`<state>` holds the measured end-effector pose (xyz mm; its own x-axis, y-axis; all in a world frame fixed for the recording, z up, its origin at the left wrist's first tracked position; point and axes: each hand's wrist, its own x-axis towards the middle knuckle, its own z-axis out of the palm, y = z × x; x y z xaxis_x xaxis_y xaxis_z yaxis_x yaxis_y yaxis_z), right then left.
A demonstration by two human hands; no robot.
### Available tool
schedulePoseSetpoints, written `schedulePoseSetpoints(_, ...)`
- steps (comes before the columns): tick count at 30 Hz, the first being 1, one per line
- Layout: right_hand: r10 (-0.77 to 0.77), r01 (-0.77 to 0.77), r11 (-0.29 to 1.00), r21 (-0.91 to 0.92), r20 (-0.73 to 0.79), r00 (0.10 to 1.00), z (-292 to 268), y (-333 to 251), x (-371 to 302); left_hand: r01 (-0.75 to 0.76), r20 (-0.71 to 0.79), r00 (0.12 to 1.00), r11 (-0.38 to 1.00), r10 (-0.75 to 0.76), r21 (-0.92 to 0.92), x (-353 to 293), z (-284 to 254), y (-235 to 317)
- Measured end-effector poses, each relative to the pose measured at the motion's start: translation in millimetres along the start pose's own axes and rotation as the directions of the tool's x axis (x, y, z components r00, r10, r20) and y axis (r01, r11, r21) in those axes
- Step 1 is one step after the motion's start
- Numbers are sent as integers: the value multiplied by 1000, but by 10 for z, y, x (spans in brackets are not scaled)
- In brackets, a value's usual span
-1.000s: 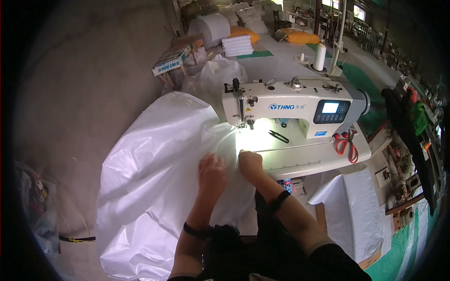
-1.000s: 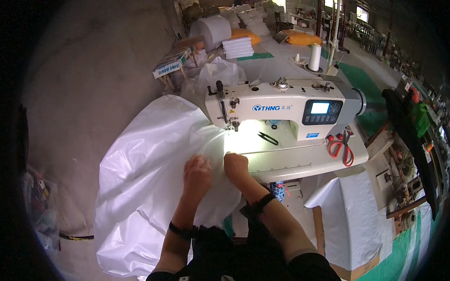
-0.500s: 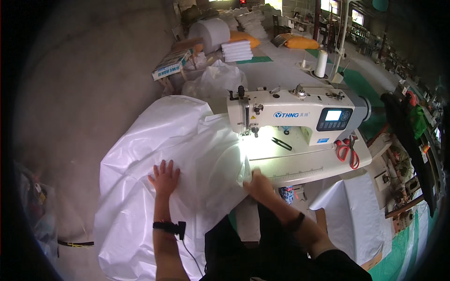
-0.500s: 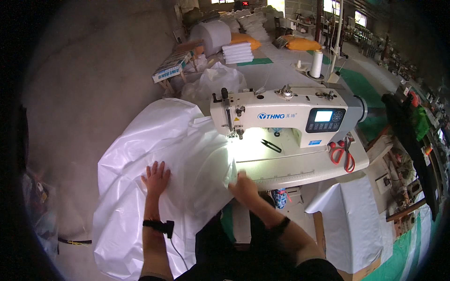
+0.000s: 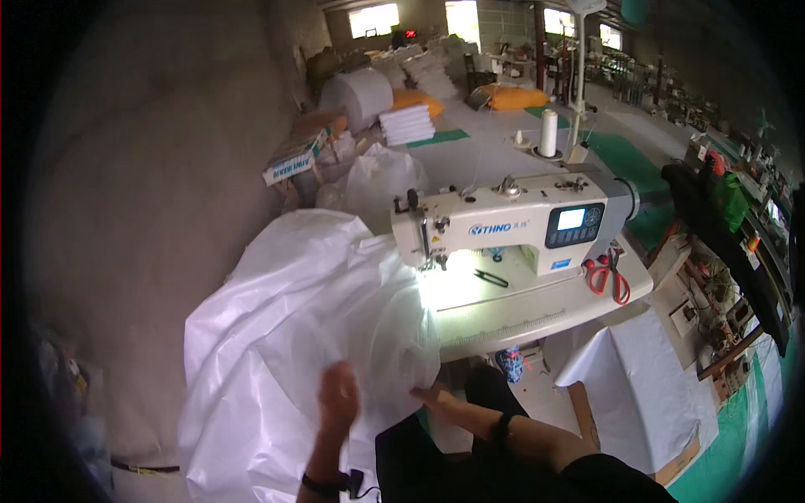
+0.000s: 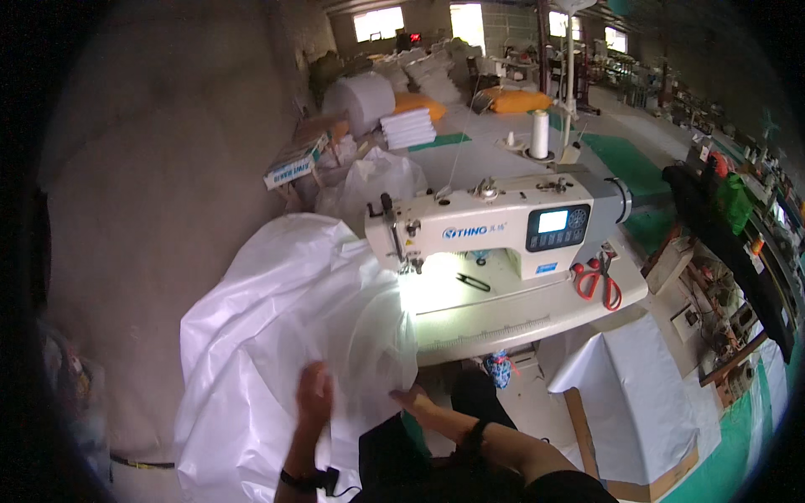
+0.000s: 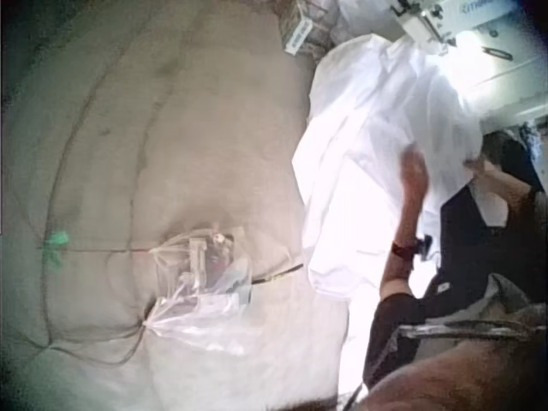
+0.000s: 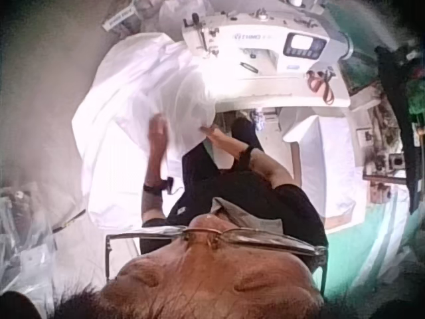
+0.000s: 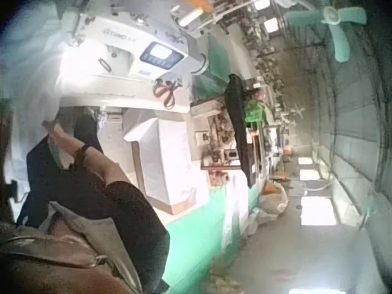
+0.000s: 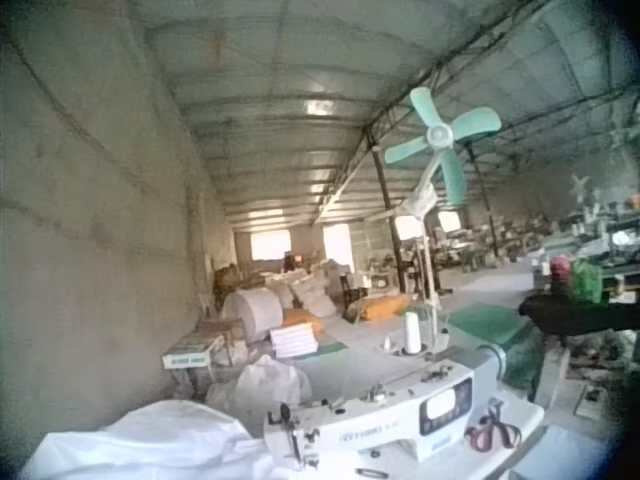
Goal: The person is sewing large white plastic sheets together using an industrial sewing machine.
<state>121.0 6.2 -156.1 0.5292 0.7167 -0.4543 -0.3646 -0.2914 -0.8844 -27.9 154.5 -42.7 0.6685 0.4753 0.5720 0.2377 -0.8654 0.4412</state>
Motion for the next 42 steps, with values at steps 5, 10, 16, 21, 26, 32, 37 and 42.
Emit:
schedulePoseSetpoints(5, -60, 152, 964, -218, 379, 924, 239, -91, -91, 326, 73, 922, 865, -380, 382, -528, 19, -129)
schedulePoseSetpoints(10, -43, 123, 990, -67, 692, 721, -254, -370, -716, 329, 45, 888, 702, -457, 632, -50, -507, -1320)
schedulePoseSetpoints(16, 435, -344, 900, -269, 510, 742, -629, -133, -1058, 317, 218, 758, 640, -614, 700, 871, -531, -1847)
schedulePoseSetpoints(21, 324, -188, 932, -309, 481, 814, -768, 120, -914, 326, 281, 773, 735, -569, 594, 1063, -648, -1371)
schedulePoseSetpoints(26, 324, -141, 892, -430, 389, 862, -740, 205, -937, 183, 39, 980, 954, -197, 236, -248, -350, 144)
schedulePoseSetpoints(32, 446, -228, 867, -443, 488, 750, -578, 40, -1183, 684, 105, 632, 616, -768, 391, -1756, 71, 194)
schedulePoseSetpoints(37, 402, -161, 886, -436, 545, 736, -550, 87, -1179, 624, 11, 725, 662, -689, 415, -2063, 272, -674)
schedulePoseSetpoints(42, 265, 142, 688, -712, 428, 864, -602, -2, -1228, 634, -182, 657, 667, -732, -391, -1798, -1176, -759)
